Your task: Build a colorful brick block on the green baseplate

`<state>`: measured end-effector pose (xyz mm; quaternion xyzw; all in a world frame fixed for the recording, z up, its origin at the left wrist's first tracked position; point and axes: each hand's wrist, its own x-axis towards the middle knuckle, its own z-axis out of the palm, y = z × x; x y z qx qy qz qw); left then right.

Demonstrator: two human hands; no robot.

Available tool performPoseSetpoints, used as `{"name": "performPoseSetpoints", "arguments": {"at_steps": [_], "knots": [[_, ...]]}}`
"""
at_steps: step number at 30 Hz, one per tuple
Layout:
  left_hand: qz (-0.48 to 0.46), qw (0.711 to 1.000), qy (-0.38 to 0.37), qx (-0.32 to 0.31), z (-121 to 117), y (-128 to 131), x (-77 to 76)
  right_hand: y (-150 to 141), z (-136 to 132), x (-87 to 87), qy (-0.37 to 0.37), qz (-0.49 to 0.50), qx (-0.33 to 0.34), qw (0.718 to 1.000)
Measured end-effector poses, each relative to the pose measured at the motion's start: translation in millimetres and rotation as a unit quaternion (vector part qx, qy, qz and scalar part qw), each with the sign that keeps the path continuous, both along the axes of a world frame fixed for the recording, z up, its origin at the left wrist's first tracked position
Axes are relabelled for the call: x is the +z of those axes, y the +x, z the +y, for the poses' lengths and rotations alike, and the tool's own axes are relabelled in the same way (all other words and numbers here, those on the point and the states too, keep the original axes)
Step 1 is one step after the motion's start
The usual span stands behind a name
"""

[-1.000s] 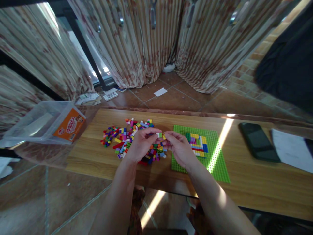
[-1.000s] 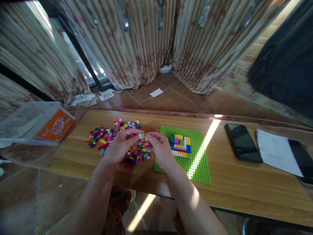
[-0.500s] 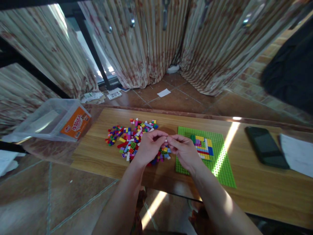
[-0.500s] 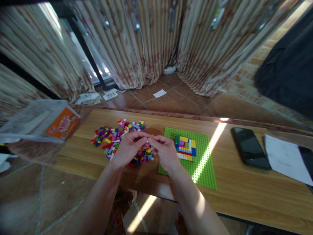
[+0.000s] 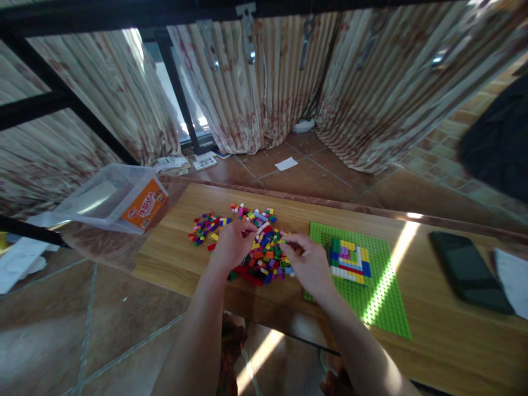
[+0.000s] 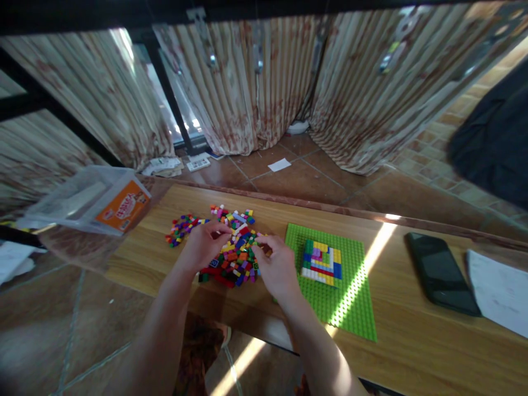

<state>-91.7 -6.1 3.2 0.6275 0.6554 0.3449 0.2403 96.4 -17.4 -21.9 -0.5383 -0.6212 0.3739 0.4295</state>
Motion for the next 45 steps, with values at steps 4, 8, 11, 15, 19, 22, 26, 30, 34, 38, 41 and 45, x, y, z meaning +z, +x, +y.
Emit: {"name": "performPoseSetpoints", "arguments": {"at_steps": [4, 8, 11, 15, 19, 22, 26, 30, 34, 38, 41, 45], "knots": [[0.062, 0.998, -0.019, 0.023, 3, -8, -2.2, -7, -1, 0.3, 0.071, -0.084, 0.025, 0.994], [0.119, 0.992, -0.032, 0.029, 5, -6, -2.1, -12, -1, -0.5, 0.096, -0.098, 0.053, 0.989], [0.159, 0.987, -0.01, 0.014, 8, 0, -3.0, -13, 0, -1.6, 0.106, -0.092, 0.069, 0.988], [0.207, 0.978, 0.015, -0.001, 12, 11, -5.0, -9, 0, -0.3, 0.125, -0.071, 0.059, 0.988], [0.229, 0.973, 0.024, -0.015, 14, 24, -5.6, -2, 1, 2.6, 0.131, -0.046, 0.032, 0.99], [0.229, 0.973, 0.018, -0.023, 13, 31, -4.5, 2, 2, 4.1, 0.123, -0.039, 0.019, 0.991], [0.226, 0.974, -0.01, -0.018, 14, 33, -3.8, 8, 3, 6.4, 0.109, -0.038, -0.006, 0.993], [0.208, 0.978, -0.006, -0.017, 17, 30, -6.6, 14, 1, 10.8, 0.091, -0.035, -0.015, 0.995], [0.223, 0.974, -0.001, -0.026, 18, 27, -6.7, 15, -1, 15.2, 0.09, -0.027, -0.016, 0.995], [0.254, 0.967, -0.01, -0.031, 16, 29, -2.1, 13, -3, 16.3, 0.091, -0.014, -0.009, 0.996], [0.266, 0.964, -0.011, -0.019, 15, 30, 0.0, 11, -5, 14.9, 0.092, -0.013, -0.001, 0.996], [0.263, 0.965, -0.001, -0.014, 18, 24, -3.4, 9, -6, 13.7, 0.096, -0.024, 0.009, 0.995]]}}
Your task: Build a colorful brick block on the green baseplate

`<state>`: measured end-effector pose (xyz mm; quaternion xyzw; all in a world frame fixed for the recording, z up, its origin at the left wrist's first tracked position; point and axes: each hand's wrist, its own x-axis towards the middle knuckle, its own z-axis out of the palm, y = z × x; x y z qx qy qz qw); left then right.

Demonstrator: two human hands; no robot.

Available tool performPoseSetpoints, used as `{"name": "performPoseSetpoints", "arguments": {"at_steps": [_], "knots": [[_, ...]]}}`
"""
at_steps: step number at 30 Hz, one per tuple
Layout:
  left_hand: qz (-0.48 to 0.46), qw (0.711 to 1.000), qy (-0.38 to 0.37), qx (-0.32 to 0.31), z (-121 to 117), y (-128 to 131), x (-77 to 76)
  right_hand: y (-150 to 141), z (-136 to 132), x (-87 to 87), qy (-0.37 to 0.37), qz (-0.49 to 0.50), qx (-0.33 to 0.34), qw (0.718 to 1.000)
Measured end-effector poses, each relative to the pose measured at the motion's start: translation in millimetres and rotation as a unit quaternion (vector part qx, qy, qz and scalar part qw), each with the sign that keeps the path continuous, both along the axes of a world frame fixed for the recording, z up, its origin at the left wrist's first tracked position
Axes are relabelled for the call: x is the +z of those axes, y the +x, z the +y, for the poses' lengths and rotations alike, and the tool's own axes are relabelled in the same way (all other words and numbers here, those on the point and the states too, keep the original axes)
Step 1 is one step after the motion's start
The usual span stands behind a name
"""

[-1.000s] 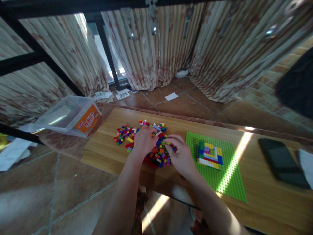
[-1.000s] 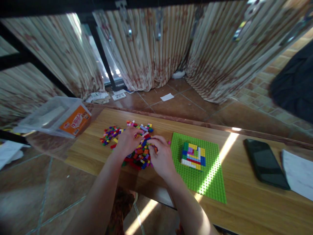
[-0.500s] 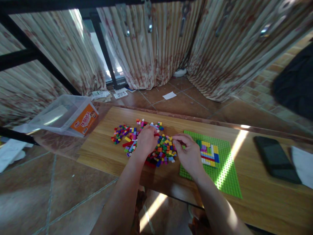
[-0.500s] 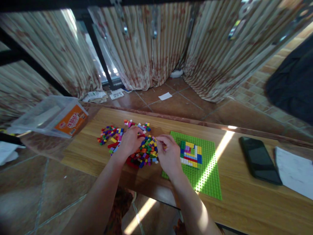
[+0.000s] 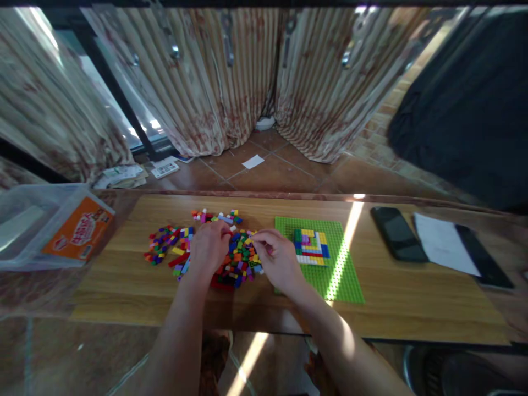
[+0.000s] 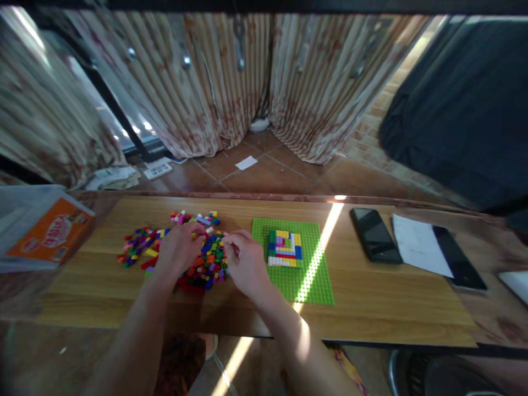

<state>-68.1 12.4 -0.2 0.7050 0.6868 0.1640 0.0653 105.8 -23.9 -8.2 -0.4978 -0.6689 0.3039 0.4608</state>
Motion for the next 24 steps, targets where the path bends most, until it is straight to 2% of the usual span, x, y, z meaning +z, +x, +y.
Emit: {"name": "performPoseSetpoints", "arguments": {"at_steps": [3, 5, 8, 10, 14, 17, 20, 24], "knots": [[-0.074, 0.997, 0.007, -0.01, 3, -6, -2.8, 0, -1, 0.9, 0.004, -0.001, -0.003, 1.0], [-0.18, 0.983, 0.003, -0.041, 3, -5, -1.3, 0, -1, 1.7, -0.002, 0.009, -0.007, 1.0], [-0.353, 0.929, -0.024, -0.105, -5, 9, 6.4, 1, 0, 2.0, -0.041, 0.076, -0.014, 0.996], [-0.413, 0.899, -0.04, -0.139, -11, 23, 12.1, 4, 1, 2.1, -0.082, 0.152, -0.004, 0.985], [-0.424, 0.89, -0.039, -0.166, -22, 49, 14.8, 17, 4, 5.0, -0.163, 0.256, 0.02, 0.953], [-0.409, 0.896, -0.002, -0.172, -23, 61, 9.5, 32, 2, 9.8, -0.17, 0.284, 0.029, 0.943], [-0.384, 0.902, 0.029, -0.193, -22, 70, 5.9, 47, -1, 13.2, -0.137, 0.274, 0.032, 0.951], [-0.375, 0.899, 0.029, -0.225, -21, 83, 7.2, 63, -7, 11.6, -0.096, 0.2, 0.002, 0.975]]}}
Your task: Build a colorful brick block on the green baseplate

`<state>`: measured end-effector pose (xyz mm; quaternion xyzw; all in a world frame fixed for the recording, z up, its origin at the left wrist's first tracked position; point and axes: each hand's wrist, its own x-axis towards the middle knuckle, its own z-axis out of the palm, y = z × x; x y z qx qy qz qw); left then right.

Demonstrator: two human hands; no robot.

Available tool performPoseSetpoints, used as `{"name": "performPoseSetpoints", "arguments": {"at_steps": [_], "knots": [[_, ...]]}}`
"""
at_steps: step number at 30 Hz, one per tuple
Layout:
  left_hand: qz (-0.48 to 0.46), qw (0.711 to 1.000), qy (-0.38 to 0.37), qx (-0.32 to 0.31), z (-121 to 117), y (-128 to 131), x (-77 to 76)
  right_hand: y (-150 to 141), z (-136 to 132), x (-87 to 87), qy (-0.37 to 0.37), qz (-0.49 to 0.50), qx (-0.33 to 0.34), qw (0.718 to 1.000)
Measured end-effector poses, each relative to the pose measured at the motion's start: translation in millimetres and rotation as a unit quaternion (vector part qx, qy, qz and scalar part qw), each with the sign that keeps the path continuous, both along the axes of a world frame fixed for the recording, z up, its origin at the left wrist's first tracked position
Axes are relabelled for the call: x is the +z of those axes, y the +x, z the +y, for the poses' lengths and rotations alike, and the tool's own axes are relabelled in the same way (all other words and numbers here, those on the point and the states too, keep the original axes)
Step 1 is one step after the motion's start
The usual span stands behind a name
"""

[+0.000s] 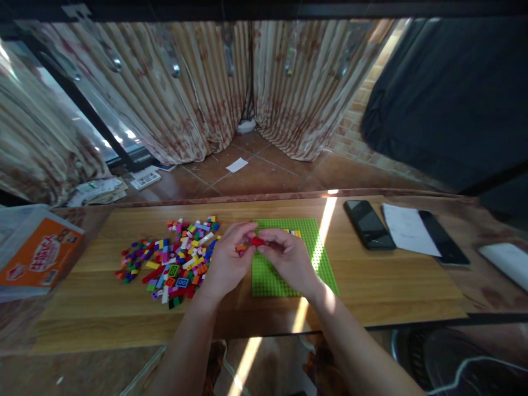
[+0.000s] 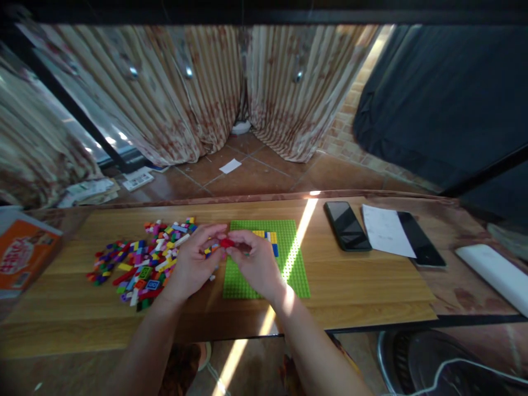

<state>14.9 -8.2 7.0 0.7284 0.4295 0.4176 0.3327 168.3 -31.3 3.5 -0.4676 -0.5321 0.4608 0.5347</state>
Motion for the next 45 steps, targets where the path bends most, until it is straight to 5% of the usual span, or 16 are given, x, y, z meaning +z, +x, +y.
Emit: {"name": "performPoseSetpoints", "arguments": {"at_steps": [7, 14, 23, 45], "knots": [[0.03, 0.999, -0.003, 0.012, 1, 21, -6.1, 45, -4, -2.5, 0.036, -0.181, -0.097, 0.978], [0.094, 0.995, 0.001, 0.037, 11, 38, -21.3, 99, 2, -14.5, 0.004, -0.157, -0.147, 0.977], [0.107, 0.994, -0.025, -0.005, 9, 65, -17.5, 93, 18, -28.5, 0.032, -0.247, -0.101, 0.963], [0.011, 0.994, -0.089, 0.065, 29, 95, -31.9, 94, 25, -33.3, -0.015, -0.143, -0.075, 0.987]]}}
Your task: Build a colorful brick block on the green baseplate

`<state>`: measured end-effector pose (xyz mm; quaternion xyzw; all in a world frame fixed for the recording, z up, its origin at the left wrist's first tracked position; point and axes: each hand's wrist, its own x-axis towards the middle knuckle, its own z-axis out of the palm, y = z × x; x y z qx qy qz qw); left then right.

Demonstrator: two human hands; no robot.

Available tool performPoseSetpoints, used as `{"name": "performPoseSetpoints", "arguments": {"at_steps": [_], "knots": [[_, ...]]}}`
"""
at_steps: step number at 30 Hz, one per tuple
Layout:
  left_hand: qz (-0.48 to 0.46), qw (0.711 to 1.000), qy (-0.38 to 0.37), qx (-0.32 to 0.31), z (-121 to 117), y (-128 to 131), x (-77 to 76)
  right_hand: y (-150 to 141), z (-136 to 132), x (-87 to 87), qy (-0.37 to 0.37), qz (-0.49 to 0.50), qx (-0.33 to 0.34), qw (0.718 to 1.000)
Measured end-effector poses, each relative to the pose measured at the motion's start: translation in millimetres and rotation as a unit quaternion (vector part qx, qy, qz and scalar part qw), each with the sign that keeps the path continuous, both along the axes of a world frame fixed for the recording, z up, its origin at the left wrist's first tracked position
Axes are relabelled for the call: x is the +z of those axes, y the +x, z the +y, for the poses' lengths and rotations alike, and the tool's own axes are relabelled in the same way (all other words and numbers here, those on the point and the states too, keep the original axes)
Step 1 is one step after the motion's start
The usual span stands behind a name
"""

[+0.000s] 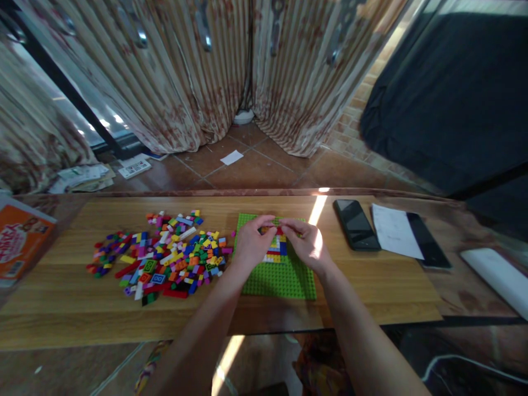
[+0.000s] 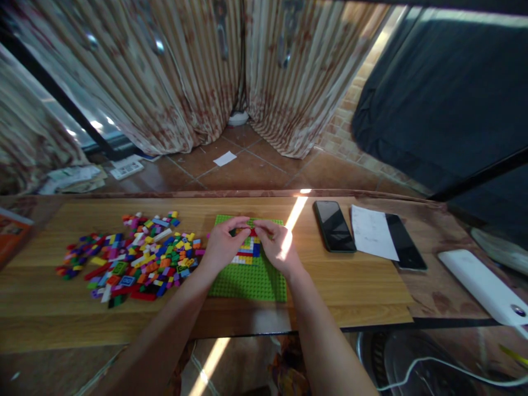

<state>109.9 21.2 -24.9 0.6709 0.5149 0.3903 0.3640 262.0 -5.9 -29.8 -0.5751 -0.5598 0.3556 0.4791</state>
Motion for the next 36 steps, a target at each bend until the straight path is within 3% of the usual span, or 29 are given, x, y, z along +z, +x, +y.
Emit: {"name": "performPoseSetpoints", "arguments": {"at_steps": [8, 19, 25, 30, 36], "knots": [[-0.039, 0.999, -0.001, 0.011, 2, 4, -7.2, -11, 10, -3.5, -0.04, 0.166, -0.071, 0.983], [-0.048, 0.999, -0.021, 0.007, 2, 6, -4.9, -17, 10, -1.7, -0.054, 0.156, -0.071, 0.984], [-0.059, 0.998, -0.009, -0.006, -2, -3, -6.3, -8, 8, -2.5, -0.04, 0.156, -0.111, 0.981], [-0.066, 0.997, -0.006, 0.039, -7, -15, 0.5, 6, 8, 7.0, -0.056, 0.059, -0.178, 0.981], [-0.007, 0.995, 0.034, 0.098, -5, -53, 12.1, -2, 0, 15.5, -0.082, -0.066, -0.122, 0.987]]}}
